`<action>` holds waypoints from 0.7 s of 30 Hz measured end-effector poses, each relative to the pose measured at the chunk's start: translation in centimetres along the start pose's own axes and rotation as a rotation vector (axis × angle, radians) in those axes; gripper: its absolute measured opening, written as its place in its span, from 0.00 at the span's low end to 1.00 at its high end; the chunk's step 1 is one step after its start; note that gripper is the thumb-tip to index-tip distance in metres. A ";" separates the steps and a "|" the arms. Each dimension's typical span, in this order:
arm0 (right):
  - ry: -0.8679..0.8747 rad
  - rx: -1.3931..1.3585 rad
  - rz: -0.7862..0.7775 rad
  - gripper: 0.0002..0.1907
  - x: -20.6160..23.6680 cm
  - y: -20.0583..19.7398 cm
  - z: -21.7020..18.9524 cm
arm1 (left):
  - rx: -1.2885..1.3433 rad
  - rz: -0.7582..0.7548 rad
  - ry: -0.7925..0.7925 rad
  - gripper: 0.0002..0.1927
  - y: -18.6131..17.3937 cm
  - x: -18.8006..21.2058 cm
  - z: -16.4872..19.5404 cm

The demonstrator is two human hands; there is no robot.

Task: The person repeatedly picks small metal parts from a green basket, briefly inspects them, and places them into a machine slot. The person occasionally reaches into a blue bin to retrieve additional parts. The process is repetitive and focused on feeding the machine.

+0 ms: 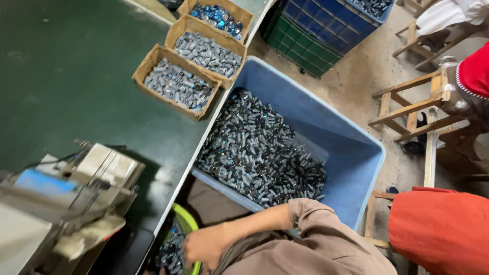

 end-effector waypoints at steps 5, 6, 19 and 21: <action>0.280 0.064 0.389 0.25 -2.2 -3.3 3.0 | 0.018 0.045 -0.022 0.34 -0.9 1.2 -1.1; 0.335 0.211 0.317 0.23 -2.9 -2.6 3.4 | 0.025 0.052 -0.025 0.35 -1.1 1.6 -1.3; 0.252 0.352 0.196 0.27 -1.7 -0.2 1.0 | -0.004 -0.010 0.044 0.33 -3.1 4.5 -0.9; 0.248 0.330 0.227 0.24 -1.6 -0.7 1.1 | 0.057 -0.081 0.018 0.32 -3.7 4.3 -0.8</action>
Point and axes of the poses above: each hand's wrist, its own x-axis away from the middle knuckle, its own y-axis out of the palm, z = x × y, the point moved 8 cm from there along -x, towards the middle knuckle, and after that the axes turned 6 degrees about -x, right-handed, at the moved point
